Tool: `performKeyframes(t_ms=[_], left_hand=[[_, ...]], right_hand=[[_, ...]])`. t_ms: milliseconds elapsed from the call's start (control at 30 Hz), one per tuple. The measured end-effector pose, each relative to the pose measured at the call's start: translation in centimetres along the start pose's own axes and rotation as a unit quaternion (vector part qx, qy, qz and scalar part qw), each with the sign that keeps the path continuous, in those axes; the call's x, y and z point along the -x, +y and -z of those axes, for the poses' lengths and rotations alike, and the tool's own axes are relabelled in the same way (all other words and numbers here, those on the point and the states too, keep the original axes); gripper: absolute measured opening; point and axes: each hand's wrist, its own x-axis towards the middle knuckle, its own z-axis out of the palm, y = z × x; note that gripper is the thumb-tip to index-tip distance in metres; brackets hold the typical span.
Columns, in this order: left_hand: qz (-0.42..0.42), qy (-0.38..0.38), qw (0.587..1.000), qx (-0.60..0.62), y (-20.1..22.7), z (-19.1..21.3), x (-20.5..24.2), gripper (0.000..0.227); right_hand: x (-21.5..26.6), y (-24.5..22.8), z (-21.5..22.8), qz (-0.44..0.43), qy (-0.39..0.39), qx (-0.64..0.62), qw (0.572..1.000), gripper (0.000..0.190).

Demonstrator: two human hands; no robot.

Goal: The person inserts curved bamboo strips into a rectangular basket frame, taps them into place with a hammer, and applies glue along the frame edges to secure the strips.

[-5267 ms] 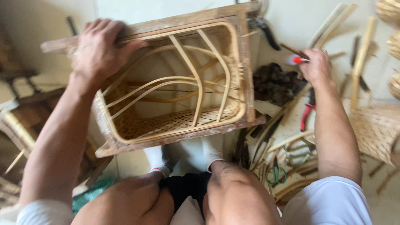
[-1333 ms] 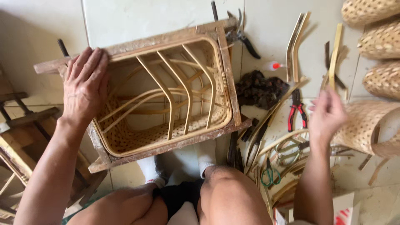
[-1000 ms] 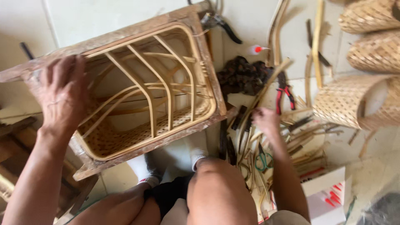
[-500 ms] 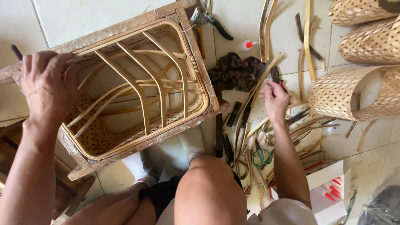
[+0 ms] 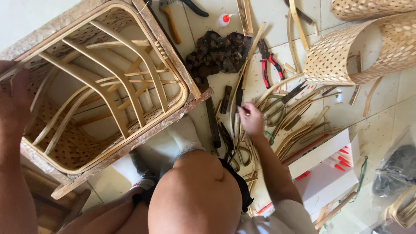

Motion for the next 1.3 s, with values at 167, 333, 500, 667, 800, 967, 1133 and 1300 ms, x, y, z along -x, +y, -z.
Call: performKeyframes(t_ms=[167,333,500,667,800,967,1133,1300], left_hand=[[-0.092,0.047,0.976,-0.190,2.4,2.4,-1.1,0.028],[-0.021,0.068,0.989,-0.131,4.9,2.7,-0.8,0.026],[-0.037,0.096,0.990,-0.093,6.5,3.7,-1.3,0.031],[-0.038,0.124,0.990,-0.060,6.7,4.3,-2.4,0.030],[-0.020,0.095,0.994,-0.052,6.9,4.0,-2.8,0.032],[0.010,0.077,0.997,-0.025,6.9,4.1,-2.8,0.036],[0.052,0.199,0.979,-0.002,6.9,3.5,-1.9,0.046],[0.129,0.240,0.962,-0.013,7.2,3.4,0.3,0.087]], right_hand=[[-1.3,2.7,-3.0,-0.062,-0.017,0.103,0.993,0.031],[-3.1,3.9,-2.0,-0.069,-0.135,0.065,0.986,0.032],[3.0,2.5,0.9,-0.100,-0.078,0.029,0.992,0.037],[-1.9,-10.7,2.8,0.249,0.290,0.204,0.901,0.063],[-11.2,-25.7,7.9,0.247,-0.152,0.034,0.956,0.020],[-18.9,-42.9,-1.2,0.485,-0.279,0.215,0.801,0.023],[-20.9,-51.0,-7.1,0.557,-0.303,0.260,0.728,0.023],[-20.3,-54.0,-8.2,0.605,-0.289,0.309,0.674,0.019]])
